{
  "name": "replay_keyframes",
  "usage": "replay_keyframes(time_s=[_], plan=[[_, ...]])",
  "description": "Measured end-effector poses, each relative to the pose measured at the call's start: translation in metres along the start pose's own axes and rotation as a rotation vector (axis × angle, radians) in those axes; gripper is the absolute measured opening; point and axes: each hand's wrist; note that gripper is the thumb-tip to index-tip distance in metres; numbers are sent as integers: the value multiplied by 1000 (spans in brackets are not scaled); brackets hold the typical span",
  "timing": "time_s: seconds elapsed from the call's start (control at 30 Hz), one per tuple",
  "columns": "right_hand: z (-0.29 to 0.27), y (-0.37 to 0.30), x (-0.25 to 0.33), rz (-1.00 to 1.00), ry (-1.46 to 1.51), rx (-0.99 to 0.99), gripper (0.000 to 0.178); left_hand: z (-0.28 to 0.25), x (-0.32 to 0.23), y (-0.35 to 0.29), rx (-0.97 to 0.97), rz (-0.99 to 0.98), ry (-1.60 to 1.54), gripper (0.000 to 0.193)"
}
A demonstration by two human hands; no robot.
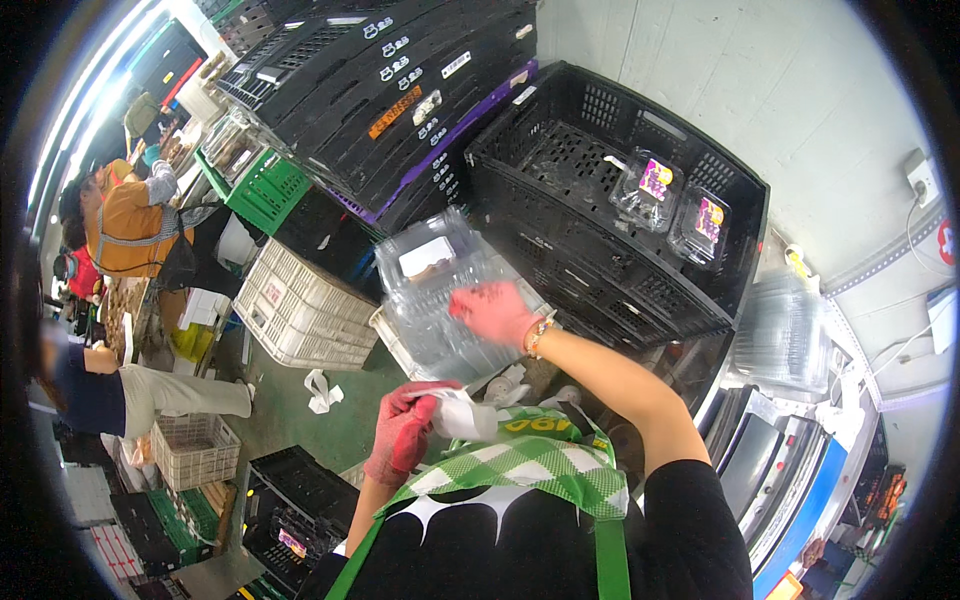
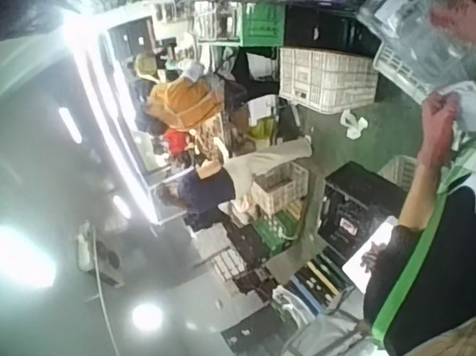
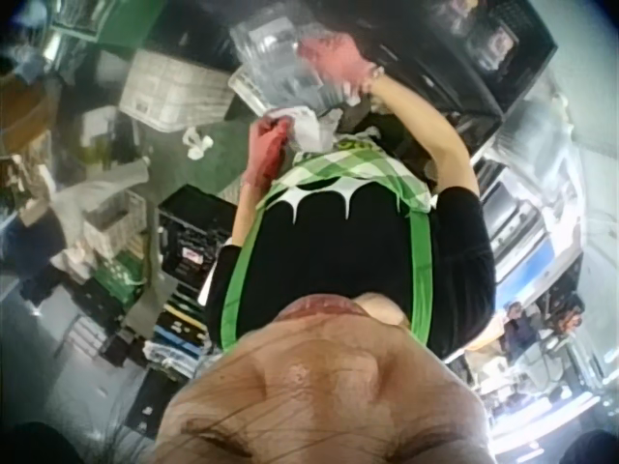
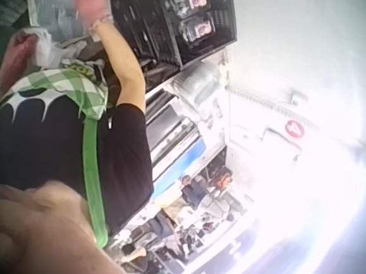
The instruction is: The person stands at a workstation and repeatedly applies printed labels to clear plastic containers. They peel labels from a continuous roll, smooth them onto the containers, and place the labeled items into a black crate.
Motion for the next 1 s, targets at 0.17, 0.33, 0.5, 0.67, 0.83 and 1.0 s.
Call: replay_keyframes(time_s=[0.17,0.33,0.5,0.67,0.83,1.0], plan=[[-129,-1,6,-44,-46,-445,7,19,-38,18,-146,93,167,18],[-222,-48,21,428,540,-314,18,72,-69,38,18,318,129,9],[-231,-88,27,449,505,-296,20,94,-44,68,150,296,142,7],[-233,-121,27,501,505,-338,22,120,-61,64,191,212,168,6],[-231,-141,30,500,497,-375,23,124,-49,69,251,210,255,8],[-239,-160,52,554,520,-484,26,138,-35,79,121,315,480,10]])
Point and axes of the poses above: each hand's wrist, its own y-axis towards the middle knuckle, its own z-axis out of the palm, x = y × z, and after that the axes turned 11 degrees about -z, right-handed
